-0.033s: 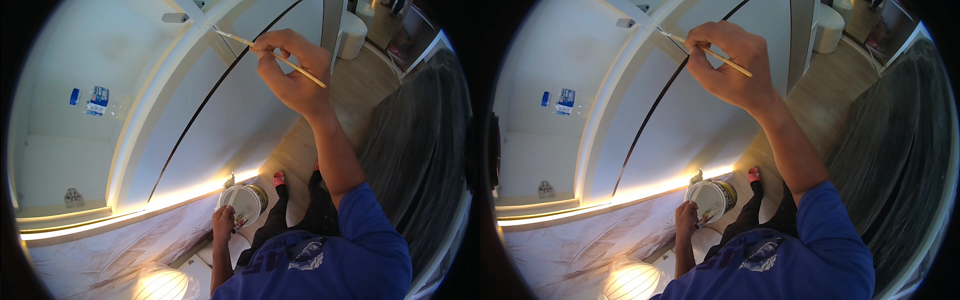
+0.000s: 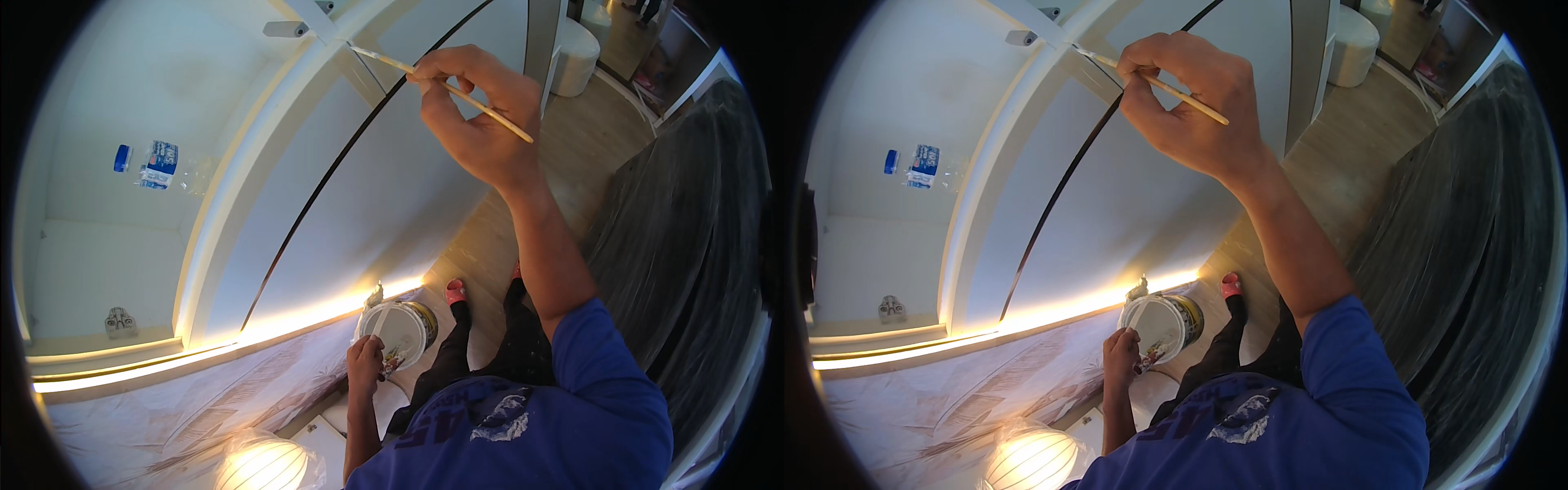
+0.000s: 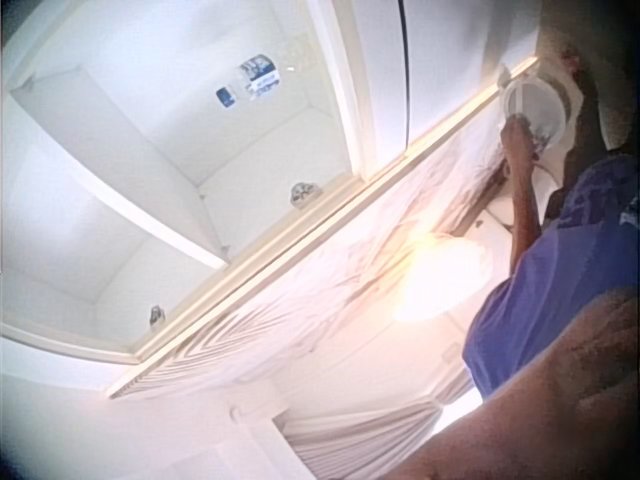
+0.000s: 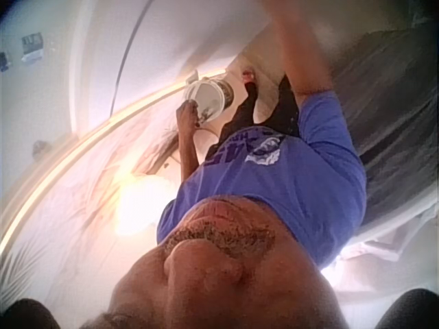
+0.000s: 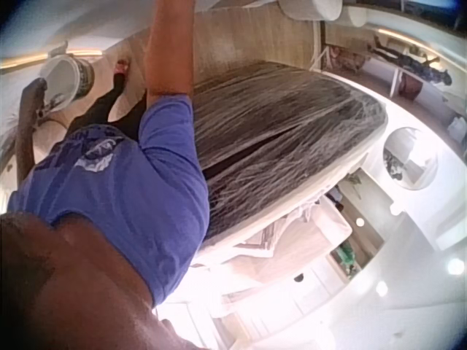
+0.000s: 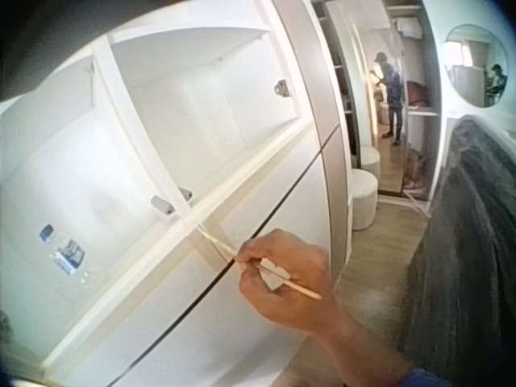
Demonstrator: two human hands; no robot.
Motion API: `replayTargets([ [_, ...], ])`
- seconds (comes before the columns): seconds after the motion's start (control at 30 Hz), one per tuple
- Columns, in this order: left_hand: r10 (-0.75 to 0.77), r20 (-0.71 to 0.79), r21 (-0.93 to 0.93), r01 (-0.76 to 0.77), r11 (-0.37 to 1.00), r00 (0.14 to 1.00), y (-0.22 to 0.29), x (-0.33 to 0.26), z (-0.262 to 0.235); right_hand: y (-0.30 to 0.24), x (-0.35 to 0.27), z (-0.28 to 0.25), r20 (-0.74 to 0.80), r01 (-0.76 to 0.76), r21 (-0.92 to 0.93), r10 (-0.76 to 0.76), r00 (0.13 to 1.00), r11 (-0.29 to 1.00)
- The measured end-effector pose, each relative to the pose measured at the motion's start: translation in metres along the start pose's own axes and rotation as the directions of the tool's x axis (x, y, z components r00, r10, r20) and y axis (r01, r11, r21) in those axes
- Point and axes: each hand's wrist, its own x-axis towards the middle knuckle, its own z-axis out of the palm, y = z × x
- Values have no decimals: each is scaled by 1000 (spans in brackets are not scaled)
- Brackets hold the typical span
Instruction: The person paints the inner edges and trim of a white cabinet assembly using a thin brush dipped into a white plastic container of paint.
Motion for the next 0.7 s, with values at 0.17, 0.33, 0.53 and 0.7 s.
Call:
replayTargets([
  [0.17, 27, 5, 13, -27, 1000, 1000, -1, 2, 0, 4, 4, 2, -5, 17, 22, -17, 1000, 1000],
  [0.33, 7, -9, 25, -6, 1000, 1000, 2, 0, 1, 3, -2, 1, 30, -25, 6, 25, 999, 1000],
  [0.53, 51, -7, 83, -50, 995, 999, 3, 0, 2, 9, -13, -1, 67, -10, -18, 12, 998, 1000],
  [0.7, 20, -8, 45, -20, 999, 1000, 0, 3, 0, 5, -11, -4, 64, -3, -22, 4, 998, 1000],
])
